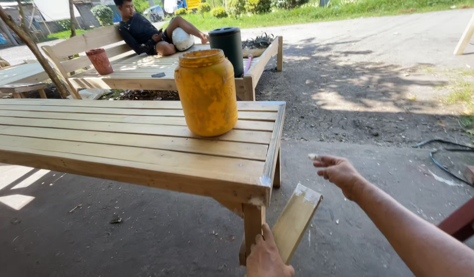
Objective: The person holds a small wooden stick in one hand and uses a finger of the other hand to apply white wood filler onto the joints and edges of a wooden bench, working along the corner and leg joints and moving around the bench to reach different spots.
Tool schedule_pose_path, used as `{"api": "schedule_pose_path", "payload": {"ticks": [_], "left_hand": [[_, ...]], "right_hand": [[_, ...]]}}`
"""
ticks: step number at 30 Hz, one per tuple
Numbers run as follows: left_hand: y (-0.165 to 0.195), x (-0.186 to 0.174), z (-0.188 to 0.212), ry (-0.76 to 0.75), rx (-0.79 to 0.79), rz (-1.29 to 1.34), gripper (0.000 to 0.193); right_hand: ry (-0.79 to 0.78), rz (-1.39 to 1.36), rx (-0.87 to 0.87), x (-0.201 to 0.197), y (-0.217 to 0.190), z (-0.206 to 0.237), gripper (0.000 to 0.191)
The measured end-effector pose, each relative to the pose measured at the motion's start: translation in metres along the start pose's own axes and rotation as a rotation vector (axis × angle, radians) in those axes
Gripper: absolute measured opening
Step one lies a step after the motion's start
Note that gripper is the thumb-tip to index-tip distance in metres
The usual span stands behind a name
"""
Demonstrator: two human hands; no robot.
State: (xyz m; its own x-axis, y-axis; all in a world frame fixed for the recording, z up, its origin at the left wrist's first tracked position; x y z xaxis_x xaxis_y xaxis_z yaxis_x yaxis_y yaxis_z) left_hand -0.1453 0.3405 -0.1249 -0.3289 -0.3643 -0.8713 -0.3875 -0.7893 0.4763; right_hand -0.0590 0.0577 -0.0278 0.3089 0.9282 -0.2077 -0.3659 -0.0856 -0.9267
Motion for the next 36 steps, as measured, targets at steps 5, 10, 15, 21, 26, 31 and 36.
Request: {"api": "schedule_pose_path", "payload": {"ticks": [5, 10, 15, 21, 26, 31, 36], "left_hand": [[-0.012, 0.043, -0.063, -0.033, -0.143, 0.037, 0.125], [-0.02, 0.082, -0.091, 0.052, -0.327, 0.176, 0.125], [-0.038, 0.101, -0.103, 0.105, -0.587, 0.323, 0.096], [-0.044, 0.08, -0.134, 0.267, -0.617, 0.325, 0.091], [-0.046, 0.068, -0.159, 0.194, -0.782, 0.348, 0.095], [-0.049, 0.063, -0.167, 0.139, -0.841, 0.375, 0.093], [-0.052, 0.056, -0.166, 0.123, -0.833, 0.35, 0.099]], "right_hand": [[-0.04, 0.05, 0.027, -0.001, 0.026, -0.054, 0.058], [-0.093, 0.127, 0.109, -0.004, 0.061, -0.108, 0.055], [-0.251, 0.064, 0.201, 0.037, 0.087, -0.161, 0.059], [-0.489, -0.336, 0.443, 0.109, 0.126, -0.2, 0.047], [-0.617, -0.564, 0.541, 0.166, 0.133, -0.216, 0.047], [-0.581, -0.759, 0.616, 0.193, 0.135, -0.227, 0.053], [-0.59, -0.82, 0.601, 0.201, 0.126, -0.228, 0.056]]}}
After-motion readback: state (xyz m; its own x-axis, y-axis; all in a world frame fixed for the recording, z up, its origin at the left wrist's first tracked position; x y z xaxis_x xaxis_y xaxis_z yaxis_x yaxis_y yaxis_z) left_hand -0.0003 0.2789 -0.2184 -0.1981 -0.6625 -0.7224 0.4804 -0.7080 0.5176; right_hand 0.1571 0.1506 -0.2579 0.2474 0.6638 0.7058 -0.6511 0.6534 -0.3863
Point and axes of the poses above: each hand's wrist, its own z-axis away from the middle knuckle, its own x-axis out of the palm, y = z × x, the point moved 10 cm from there along -z, towards the middle knuckle, and after that the axes turned 12 degrees about x, right-handed, at the moved point
